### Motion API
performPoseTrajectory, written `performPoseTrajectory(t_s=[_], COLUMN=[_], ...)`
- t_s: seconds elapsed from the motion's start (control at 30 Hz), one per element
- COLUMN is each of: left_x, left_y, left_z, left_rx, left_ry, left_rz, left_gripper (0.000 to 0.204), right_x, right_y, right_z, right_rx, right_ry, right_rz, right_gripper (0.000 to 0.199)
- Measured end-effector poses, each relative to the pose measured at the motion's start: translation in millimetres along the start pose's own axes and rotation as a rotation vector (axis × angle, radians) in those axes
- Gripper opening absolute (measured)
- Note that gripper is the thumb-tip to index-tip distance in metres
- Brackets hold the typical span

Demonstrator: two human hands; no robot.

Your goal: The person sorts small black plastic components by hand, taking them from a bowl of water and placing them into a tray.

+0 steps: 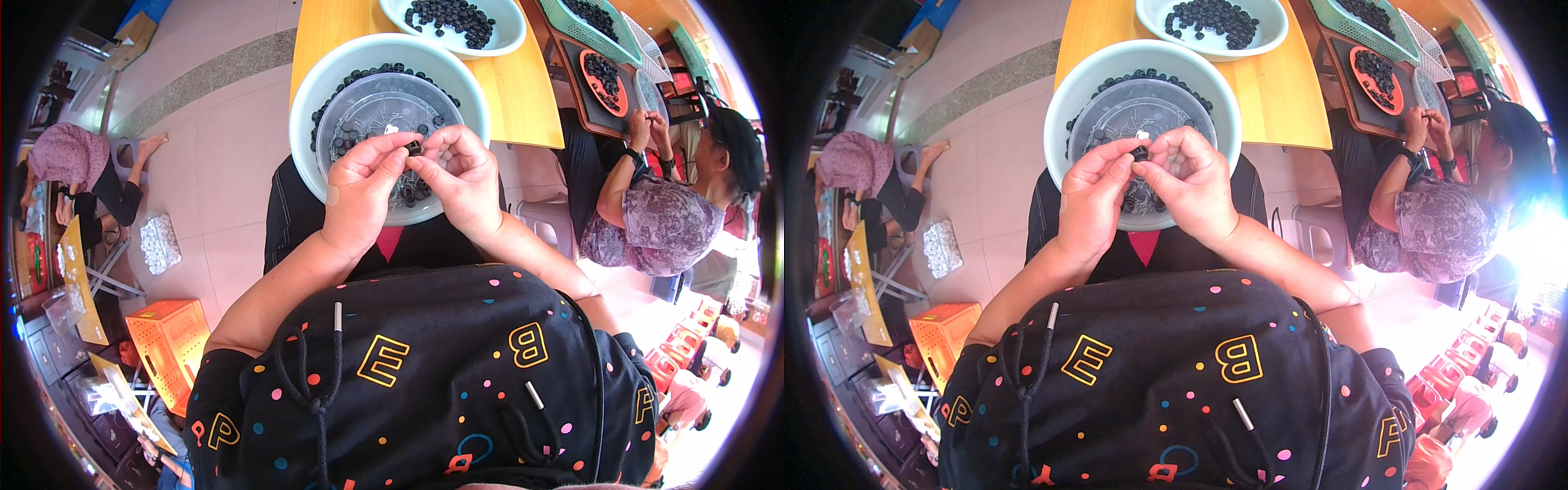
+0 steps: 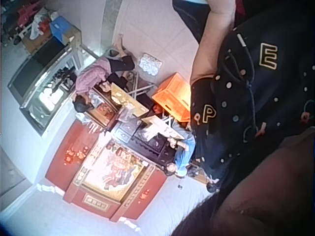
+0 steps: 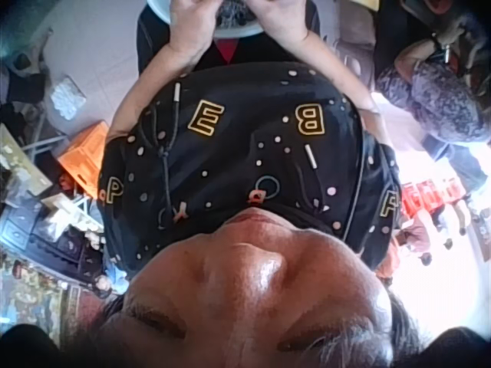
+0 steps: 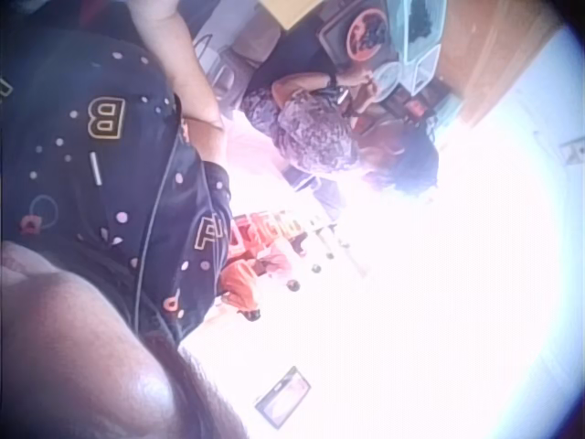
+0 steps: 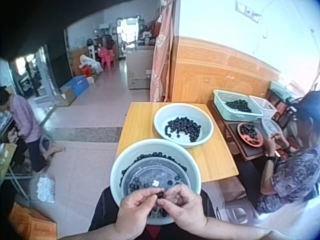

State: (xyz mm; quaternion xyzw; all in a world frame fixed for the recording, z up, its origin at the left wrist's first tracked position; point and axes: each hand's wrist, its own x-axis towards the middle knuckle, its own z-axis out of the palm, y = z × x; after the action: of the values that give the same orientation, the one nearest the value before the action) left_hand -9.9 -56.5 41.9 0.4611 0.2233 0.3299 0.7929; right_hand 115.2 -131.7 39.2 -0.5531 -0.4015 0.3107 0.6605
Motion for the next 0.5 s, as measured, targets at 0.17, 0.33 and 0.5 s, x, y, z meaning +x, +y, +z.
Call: performPoseTrajectory(t_s=[0.17, 0.33, 0.5], left_x=[-0.6, 0.2, -1.8], left_y=[-1.9, -2.9, -3.7], left_z=[-1.7, -3.0, -1.1], left_rx=[-0.016, -0.057, -0.01], left_ry=[-0.001, -0.038, -0.017], left_rz=[-0.027, 0.012, 0.046], left_gripper=[0.023, 0.019, 0.019], right_x=[2.4, 5.8, 3.2], right_y=[-2.6, -0.3, 1.9], right_z=[1.9, -5.5, -4.7], right_rx=[0.143, 0.232, 0.187], right_ry=[-0.027, -0.136, -0.145], right_rz=[0.013, 0.218, 0.188], right_gripper=[0.025, 0.03, 0.024])
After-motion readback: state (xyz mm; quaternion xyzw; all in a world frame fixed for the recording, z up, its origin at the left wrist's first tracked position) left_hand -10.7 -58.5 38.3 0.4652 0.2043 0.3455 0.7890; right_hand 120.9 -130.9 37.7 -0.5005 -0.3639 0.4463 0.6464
